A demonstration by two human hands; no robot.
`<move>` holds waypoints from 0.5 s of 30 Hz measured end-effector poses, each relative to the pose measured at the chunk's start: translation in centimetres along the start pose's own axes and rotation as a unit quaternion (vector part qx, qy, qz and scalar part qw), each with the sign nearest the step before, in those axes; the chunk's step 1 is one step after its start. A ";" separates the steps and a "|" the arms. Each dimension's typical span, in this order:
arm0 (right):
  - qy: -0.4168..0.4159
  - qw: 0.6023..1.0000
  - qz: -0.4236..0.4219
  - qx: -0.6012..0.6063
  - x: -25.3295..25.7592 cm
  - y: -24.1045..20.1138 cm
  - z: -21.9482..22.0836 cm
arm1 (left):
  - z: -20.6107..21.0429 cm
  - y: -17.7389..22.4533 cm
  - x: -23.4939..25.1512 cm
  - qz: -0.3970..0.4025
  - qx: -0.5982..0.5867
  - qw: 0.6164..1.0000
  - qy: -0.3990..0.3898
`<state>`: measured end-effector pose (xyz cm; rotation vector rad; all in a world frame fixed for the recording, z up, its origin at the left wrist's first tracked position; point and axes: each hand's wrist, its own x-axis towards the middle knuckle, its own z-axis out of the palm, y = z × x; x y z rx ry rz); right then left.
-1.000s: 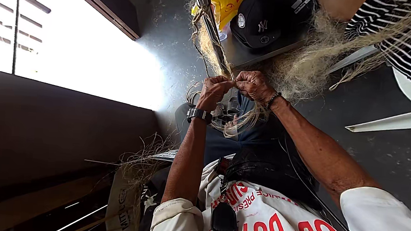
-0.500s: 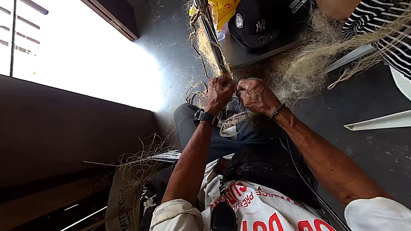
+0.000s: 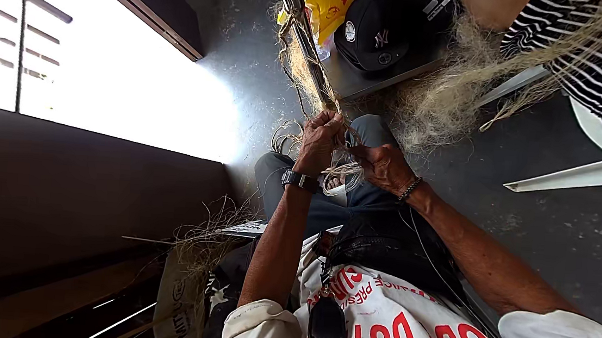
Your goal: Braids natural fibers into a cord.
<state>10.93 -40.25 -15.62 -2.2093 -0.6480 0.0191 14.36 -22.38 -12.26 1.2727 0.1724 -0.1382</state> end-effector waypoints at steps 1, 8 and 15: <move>0.006 1.000 0.003 0.019 -0.4 1.0 -0.5 | -0.2 0.1 -0.2 -0.003 -0.026 1.000 -0.007; 0.044 0.943 0.297 0.143 -8.0 11.7 -6.9 | -1.3 1.9 -1.3 0.006 -0.064 0.998 -0.020; 0.146 0.855 0.493 -0.060 -15.4 15.7 -13.2 | -2.0 1.1 -1.4 0.026 -0.021 0.999 0.018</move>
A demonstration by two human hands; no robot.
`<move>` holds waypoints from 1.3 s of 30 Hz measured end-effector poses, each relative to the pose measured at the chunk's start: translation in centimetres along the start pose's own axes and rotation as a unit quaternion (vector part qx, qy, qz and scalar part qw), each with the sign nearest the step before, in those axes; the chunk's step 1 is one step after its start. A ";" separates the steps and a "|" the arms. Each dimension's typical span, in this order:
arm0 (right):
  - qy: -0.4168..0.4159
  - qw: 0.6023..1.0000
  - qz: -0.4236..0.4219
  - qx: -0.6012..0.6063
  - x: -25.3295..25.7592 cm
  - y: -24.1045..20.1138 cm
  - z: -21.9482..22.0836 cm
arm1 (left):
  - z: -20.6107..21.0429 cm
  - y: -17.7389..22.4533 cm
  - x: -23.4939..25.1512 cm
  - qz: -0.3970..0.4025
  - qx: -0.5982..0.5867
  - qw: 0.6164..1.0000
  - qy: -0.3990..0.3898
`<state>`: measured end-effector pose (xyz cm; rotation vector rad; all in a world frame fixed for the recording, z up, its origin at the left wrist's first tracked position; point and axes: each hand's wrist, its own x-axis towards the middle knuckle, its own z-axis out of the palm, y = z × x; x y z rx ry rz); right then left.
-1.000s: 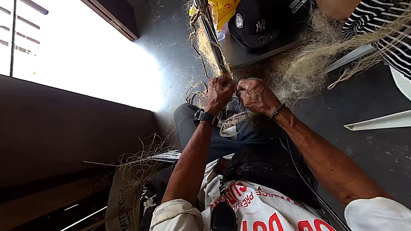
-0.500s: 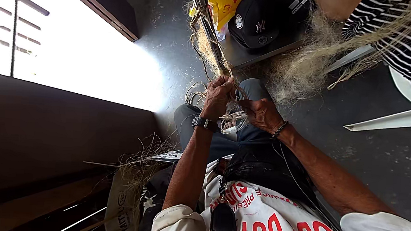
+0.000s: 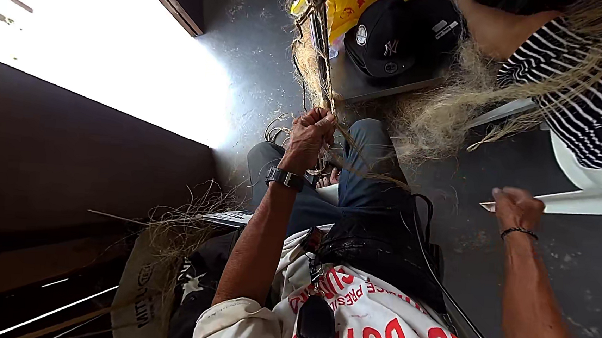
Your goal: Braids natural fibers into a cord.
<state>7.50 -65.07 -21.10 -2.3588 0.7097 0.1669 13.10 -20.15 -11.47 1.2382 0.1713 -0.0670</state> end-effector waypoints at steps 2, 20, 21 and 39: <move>0.013 0.991 -0.123 0.041 -0.6 -4.1 -1.3 | 0.2 -0.5 0.1 0.000 0.015 1.000 0.005; -0.475 0.787 -0.128 0.373 -6.1 -29.1 11.7 | -0.3 -0.9 0.7 0.027 0.177 0.984 0.000; -0.470 0.786 -0.136 0.378 -6.0 -29.0 12.0 | -0.4 -1.0 0.8 0.030 0.204 0.978 0.006; -0.259 0.871 -0.317 0.273 -7.9 -28.1 14.6 | 2.3 -3.5 -5.6 0.095 0.457 0.878 0.103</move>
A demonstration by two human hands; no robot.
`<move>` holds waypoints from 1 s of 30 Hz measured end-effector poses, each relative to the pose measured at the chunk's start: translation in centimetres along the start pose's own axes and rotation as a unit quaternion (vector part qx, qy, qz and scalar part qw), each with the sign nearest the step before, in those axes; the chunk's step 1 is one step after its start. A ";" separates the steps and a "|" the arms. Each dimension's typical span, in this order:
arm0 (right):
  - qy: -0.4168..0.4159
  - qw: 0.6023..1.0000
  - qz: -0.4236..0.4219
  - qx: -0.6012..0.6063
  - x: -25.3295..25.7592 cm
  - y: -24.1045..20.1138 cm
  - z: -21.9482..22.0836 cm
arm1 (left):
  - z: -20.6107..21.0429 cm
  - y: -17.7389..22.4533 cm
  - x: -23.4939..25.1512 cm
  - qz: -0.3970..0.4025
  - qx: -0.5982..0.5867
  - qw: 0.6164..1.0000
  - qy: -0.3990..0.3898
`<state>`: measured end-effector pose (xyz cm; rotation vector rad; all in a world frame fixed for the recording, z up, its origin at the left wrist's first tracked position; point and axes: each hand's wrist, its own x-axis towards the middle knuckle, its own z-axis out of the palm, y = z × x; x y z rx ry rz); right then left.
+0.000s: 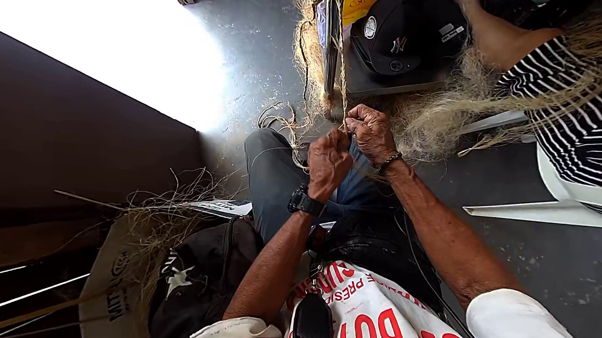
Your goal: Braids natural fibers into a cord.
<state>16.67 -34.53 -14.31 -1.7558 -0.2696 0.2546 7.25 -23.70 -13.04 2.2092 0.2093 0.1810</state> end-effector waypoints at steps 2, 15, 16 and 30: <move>0.002 0.991 0.072 0.116 -0.5 -0.2 0.1 | 0.9 -0.4 -1.0 -0.001 0.000 0.999 -0.035; -0.054 0.962 0.125 0.238 -0.3 -0.6 0.0 | -3.8 -0.1 2.4 -0.036 -0.092 0.990 -0.103; -0.053 0.962 0.120 0.241 -0.3 -0.5 -0.1 | -3.2 0.3 2.6 -0.038 -0.092 0.992 -0.083; -0.008 0.977 0.042 0.207 -0.6 0.3 -2.0 | -12.3 -7.9 1.4 -0.138 -0.153 0.972 -0.110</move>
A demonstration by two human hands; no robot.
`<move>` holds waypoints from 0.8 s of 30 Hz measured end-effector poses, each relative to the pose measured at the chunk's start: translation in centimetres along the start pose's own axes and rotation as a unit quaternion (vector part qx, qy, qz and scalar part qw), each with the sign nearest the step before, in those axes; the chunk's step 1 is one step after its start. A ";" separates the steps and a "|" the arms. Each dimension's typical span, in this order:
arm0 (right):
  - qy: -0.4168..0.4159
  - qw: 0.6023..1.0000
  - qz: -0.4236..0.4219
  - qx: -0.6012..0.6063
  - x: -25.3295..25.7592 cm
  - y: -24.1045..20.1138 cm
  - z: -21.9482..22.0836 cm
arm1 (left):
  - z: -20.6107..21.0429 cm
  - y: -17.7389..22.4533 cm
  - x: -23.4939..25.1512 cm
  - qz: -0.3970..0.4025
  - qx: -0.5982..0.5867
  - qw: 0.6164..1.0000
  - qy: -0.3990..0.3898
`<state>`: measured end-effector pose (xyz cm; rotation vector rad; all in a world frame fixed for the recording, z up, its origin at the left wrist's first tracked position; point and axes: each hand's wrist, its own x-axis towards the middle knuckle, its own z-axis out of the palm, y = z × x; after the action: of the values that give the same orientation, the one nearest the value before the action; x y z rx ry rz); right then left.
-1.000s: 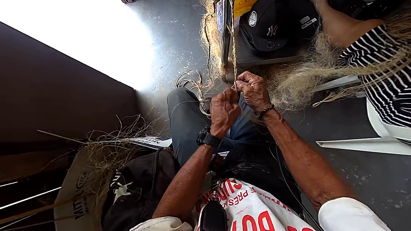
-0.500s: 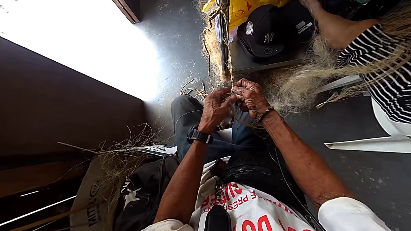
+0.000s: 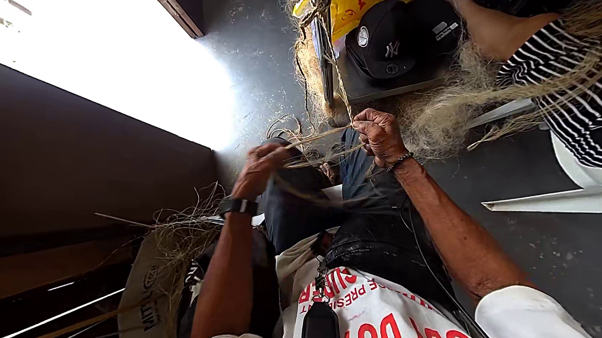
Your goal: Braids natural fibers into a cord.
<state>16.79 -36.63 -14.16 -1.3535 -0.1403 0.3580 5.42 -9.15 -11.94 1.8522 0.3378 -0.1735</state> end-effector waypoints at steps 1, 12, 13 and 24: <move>0.001 1.000 -0.002 0.002 0.0 -0.1 -0.3 | -2.2 -1.4 -0.6 -0.023 -0.022 0.999 0.043; -0.031 0.999 0.006 -0.004 0.1 -0.4 -0.6 | -9.6 -0.3 -5.4 -0.070 0.290 0.905 0.303; -0.034 0.999 0.007 -0.006 0.1 -0.4 -0.4 | -7.6 1.0 -4.4 -0.010 0.267 0.926 0.266; -0.052 0.995 -0.042 -0.071 0.2 -0.4 -0.9 | 11.0 5.7 6.3 0.071 -0.134 0.986 -0.069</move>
<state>17.34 -37.47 -13.95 -1.4647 -0.3138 0.3533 13.75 -20.26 -11.92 1.5816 0.1240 -0.1493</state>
